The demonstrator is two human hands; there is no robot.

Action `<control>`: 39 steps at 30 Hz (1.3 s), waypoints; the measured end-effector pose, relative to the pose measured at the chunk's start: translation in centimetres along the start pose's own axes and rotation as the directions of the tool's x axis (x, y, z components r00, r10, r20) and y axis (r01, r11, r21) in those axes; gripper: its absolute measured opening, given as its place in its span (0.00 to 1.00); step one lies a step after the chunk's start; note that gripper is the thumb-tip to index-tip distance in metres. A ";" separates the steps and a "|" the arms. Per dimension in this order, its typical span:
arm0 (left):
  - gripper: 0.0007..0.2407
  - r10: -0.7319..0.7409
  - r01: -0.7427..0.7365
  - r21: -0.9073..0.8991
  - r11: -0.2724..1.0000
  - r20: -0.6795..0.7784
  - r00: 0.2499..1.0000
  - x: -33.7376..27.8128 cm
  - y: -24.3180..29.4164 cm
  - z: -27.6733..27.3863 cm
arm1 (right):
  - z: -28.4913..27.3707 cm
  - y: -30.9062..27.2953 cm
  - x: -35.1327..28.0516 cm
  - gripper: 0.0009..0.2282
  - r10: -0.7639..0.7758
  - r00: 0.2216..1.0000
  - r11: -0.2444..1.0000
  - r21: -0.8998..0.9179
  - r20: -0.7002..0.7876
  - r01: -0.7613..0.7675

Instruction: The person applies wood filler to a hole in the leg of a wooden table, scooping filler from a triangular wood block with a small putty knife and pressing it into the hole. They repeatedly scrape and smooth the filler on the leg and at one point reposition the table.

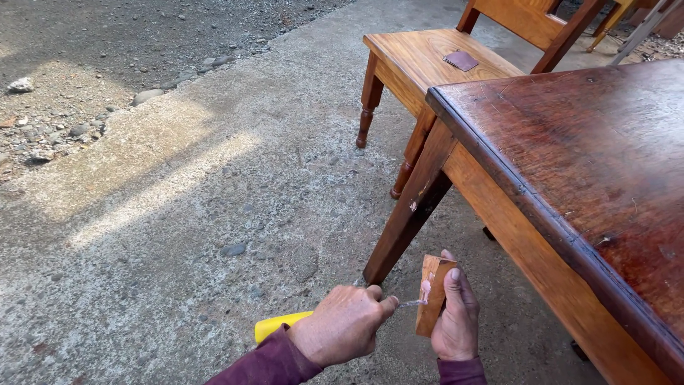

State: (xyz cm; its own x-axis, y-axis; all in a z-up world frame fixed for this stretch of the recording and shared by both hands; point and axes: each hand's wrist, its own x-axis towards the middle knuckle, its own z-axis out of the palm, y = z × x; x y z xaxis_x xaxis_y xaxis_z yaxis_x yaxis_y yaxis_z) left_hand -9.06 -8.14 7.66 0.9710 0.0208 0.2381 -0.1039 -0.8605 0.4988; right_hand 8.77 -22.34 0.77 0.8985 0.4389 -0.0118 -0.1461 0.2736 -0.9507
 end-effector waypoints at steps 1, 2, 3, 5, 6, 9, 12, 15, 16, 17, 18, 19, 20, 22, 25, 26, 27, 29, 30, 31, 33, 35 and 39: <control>0.21 0.001 -0.001 -0.001 1.000 -0.006 1.000 -0.1 -0.3 0.0 | -0.2 -0.1 0.1 0.24 -0.004 1.000 1.000 -0.004 0.003 0.004; 0.19 0.008 -0.008 -0.011 1.000 0.006 1.000 -0.3 -0.6 -0.1 | -0.3 -0.3 0.1 0.25 0.028 1.000 0.998 0.047 -0.009 -0.028; 0.17 0.016 -0.016 -0.021 1.000 0.015 1.000 -0.4 -1.0 -0.1 | -0.5 -0.4 0.2 0.26 0.059 0.998 0.994 0.096 -0.018 -0.057; 0.17 0.012 -0.017 -0.089 0.996 -0.057 0.998 -0.3 -2.8 0.4 | -1.0 -0.5 0.2 0.27 0.075 0.997 0.991 0.114 -0.010 -0.073; 0.17 0.002 -0.021 -0.156 0.987 -0.120 0.993 -0.2 -3.8 0.6 | -1.2 -0.6 0.1 0.29 0.096 0.995 0.986 0.137 -0.006 -0.095; 0.15 -0.057 -0.024 -0.192 0.981 -0.404 0.913 0.7 -6.3 0.5 | -2.4 -0.5 1.1 0.30 0.241 0.966 0.968 0.102 -0.096 -0.231; 0.15 -0.033 -0.097 -0.177 0.979 -0.616 0.787 2.8 -7.5 -0.1 | -3.1 0.1 2.3 0.29 0.264 0.956 0.962 0.109 -0.129 -0.251; 0.16 -0.074 -0.108 -0.232 0.967 -0.658 0.749 5.0 -8.7 0.2 | -5.5 2.3 4.1 0.27 0.270 0.955 0.959 0.123 -0.124 -0.256; 0.16 -0.069 -0.115 -0.231 0.966 -0.662 0.747 5.5 -9.0 0.2 | -5.2 2.0 4.1 0.27 0.263 0.957 0.961 0.122 -0.125 -0.248; 0.17 -0.064 -0.142 -0.241 0.960 -0.683 0.728 6.0 -9.2 0.3 | -5.1 1.8 4.1 0.27 0.272 0.953 0.961 0.078 -0.130 -0.264; 0.19 -0.059 -0.168 -0.250 0.953 -0.703 0.709 6.6 -9.4 0.5 | -4.9 1.6 4.1 0.27 0.282 0.950 0.960 0.034 -0.135 -0.280; 0.19 -0.058 -0.173 -0.252 0.952 -0.704 0.708 7.0 -9.6 0.8 | -5.1 1.7 4.4 0.27 0.278 0.951 0.961 0.032 -0.138 -0.276; 0.19 -0.050 -0.183 -0.238 0.954 -0.727 0.685 7.4 -9.8 1.1 | -5.4 1.8 4.6 0.28 0.296 0.945 0.955 0.015 -0.140 -0.297; 0.20 -0.043 -0.194 -0.224 0.955 -0.751 0.659 8.1 -10.1 1.7 | -5.8 2.1 5.0 0.28 0.313 0.939 0.949 -0.005 -0.144 -0.317; 0.22 -0.048 -0.163 -0.190 0.968 -0.780 0.624 8.8 -10.2 2.4 | -6.0 2.6 5.4 0.29 0.290 0.948 0.956 -0.006 -0.128 -0.293; 0.22 -0.051 -0.157 -0.186 0.970 -0.786 0.616 9.0 -10.2 2.6 | -6.1 2.7 5.5 0.30 0.290 0.949 0.956 -0.005 -0.127 -0.293; 0.22 -0.055 -0.150 -0.182 0.972 -0.791 0.609 9.1 -10.2 2.8 | -6.1 2.8 5.6 0.31 0.291 0.948 0.956 -0.004 -0.126 -0.294; 0.22 -0.055 -0.140 -0.171 0.975 -0.801 0.597 9.4 -10.3 3.0 | -6.7 3.1 6.1 0.31 0.290 0.951 0.956 -0.019 -0.106 -0.294; 0.22 -0.055 -0.130 -0.160 0.978 -0.810 0.584 9.5 -10.3 3.2 | -7.0 3.3 6.3 0.31 0.290 0.953 0.955 -0.034 -0.084 -0.293; 0.22 -0.056 -0.129 -0.161 0.978 -0.809 0.585 9.7 -10.3 3.3 | -7.6 3.7 6.6 0.31 0.291 0.953 0.955 -0.034 -0.085 -0.295; 0.23 -0.033 -0.130 -0.130 0.983 -0.821 0.570 9.9 -10.4 3.5 | -8.9 4.5 7.4 0.31 0.312 0.949 0.950 -0.017 -0.043 -0.313; 0.23 -0.025 -0.126 -0.117 0.985 -0.825 0.565 10.1 -10.3 3.6 | -8.0 3.9 7.2 0.30 0.326 0.942 0.943 -0.042 -0.080 -0.330; 0.24 -0.005 -0.112 -0.082 0.990 -0.827 0.562 10.3 -10.3 3.6 | -7.7 3.7 6.8 0.30 0.316 0.945 0.946 -0.054 -0.081 -0.320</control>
State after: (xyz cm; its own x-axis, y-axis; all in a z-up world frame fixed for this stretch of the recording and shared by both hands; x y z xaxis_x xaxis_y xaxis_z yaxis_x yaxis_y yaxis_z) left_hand 2.76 -0.92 1.98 0.3684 0.4370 0.8206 -0.2299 -0.8124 0.5359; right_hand 17.51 -24.93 -5.25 0.8369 0.4317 -0.3365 -0.4038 0.0721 -0.9120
